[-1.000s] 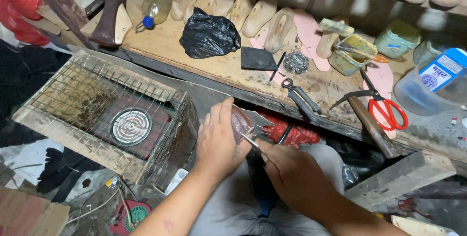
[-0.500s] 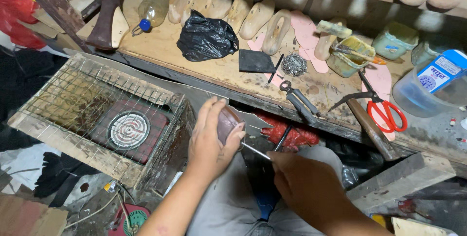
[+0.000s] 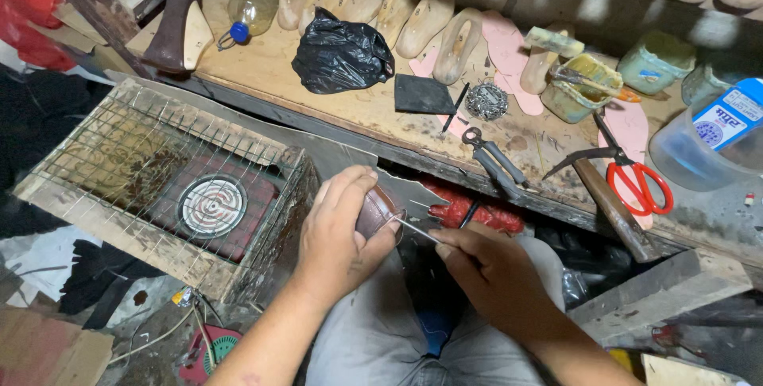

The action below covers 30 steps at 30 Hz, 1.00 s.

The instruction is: The person trims and shapes a shoe sole using pliers and a hammer. They repeatedly cut the edge of the sole, tap it with a hammer, and inspect the fit while seated on the floor in a workshop.

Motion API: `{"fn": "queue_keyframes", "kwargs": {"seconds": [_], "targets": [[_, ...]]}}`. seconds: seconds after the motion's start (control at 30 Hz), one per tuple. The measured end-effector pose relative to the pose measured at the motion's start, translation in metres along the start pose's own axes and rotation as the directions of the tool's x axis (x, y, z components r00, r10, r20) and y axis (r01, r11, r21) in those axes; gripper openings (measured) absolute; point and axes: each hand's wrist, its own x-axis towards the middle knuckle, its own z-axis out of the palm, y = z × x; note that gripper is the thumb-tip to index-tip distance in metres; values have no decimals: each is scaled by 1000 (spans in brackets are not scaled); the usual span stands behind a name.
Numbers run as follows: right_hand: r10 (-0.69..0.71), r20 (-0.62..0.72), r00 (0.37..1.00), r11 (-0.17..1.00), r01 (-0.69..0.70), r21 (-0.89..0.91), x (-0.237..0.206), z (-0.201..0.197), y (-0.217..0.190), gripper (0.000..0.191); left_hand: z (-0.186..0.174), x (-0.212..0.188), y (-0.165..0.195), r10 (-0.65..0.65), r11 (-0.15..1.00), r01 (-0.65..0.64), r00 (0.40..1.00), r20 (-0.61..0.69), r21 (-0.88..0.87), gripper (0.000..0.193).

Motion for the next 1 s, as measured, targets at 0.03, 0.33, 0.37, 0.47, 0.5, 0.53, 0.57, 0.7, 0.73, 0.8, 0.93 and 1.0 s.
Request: {"fn": "queue_keyframes", "kwargs": {"seconds": [0.03, 0.33, 0.37, 0.47, 0.5, 0.53, 0.57, 0.7, 0.73, 0.8, 0.93, 1.0], "targets": [[21, -3, 1000, 1000, -21, 20, 0, 1, -1, 22, 0, 0, -1, 12, 1000, -12, 1000, -6, 4, 56], [-9, -58, 998, 1000, 10, 16, -5, -1, 2, 20, 2, 0, -2, 68, 997, -68, 998, -7, -43, 54], [-24, -59, 998, 1000, 24, 7, -4, -1, 2, 21, 2, 1, -2, 70, 996, -71, 998, -5, -49, 54], [11, -68, 998, 1000, -13, -22, -2, -3, -2, 23, 3, 2, -2, 60, 997, -59, 998, 4, -57, 54], [34, -74, 997, 999, -37, -31, -2, -4, -4, 23, 3, 2, -2, 55, 997, -54, 998, 7, -57, 54], [13, -93, 996, 995, -22, -96, -1, -5, -7, 22, 3, 3, -2, 50, 997, -49, 999, 14, -60, 54], [-7, -111, 994, 987, -11, -160, -2, -6, -10, 21, 3, 3, -1, 45, 997, -44, 999, 24, -64, 54], [-363, -162, 918, 823, 234, -518, -6, -11, -18, 31, 3, 4, 1, 34, 998, -31, 998, 56, -58, 55], [-369, -152, 917, 800, 230, -555, -8, -12, -20, 30, 3, 3, 2, 30, 998, -27, 998, 62, -52, 56], [-384, -135, 913, 747, 222, -627, -8, -14, -19, 28, 5, 3, 5, 25, 999, -22, 997, 72, -40, 56], [124, -3, 992, 971, -122, -204, 6, -13, -13, 20, 6, 4, 9, 15, 1000, -15, 999, 40, 3, 56], [429, 307, 849, 835, -503, 224, 17, -12, -10, 21, 6, 3, 10, -1, 1000, 0, 1000, 31, 19, 56]]}}
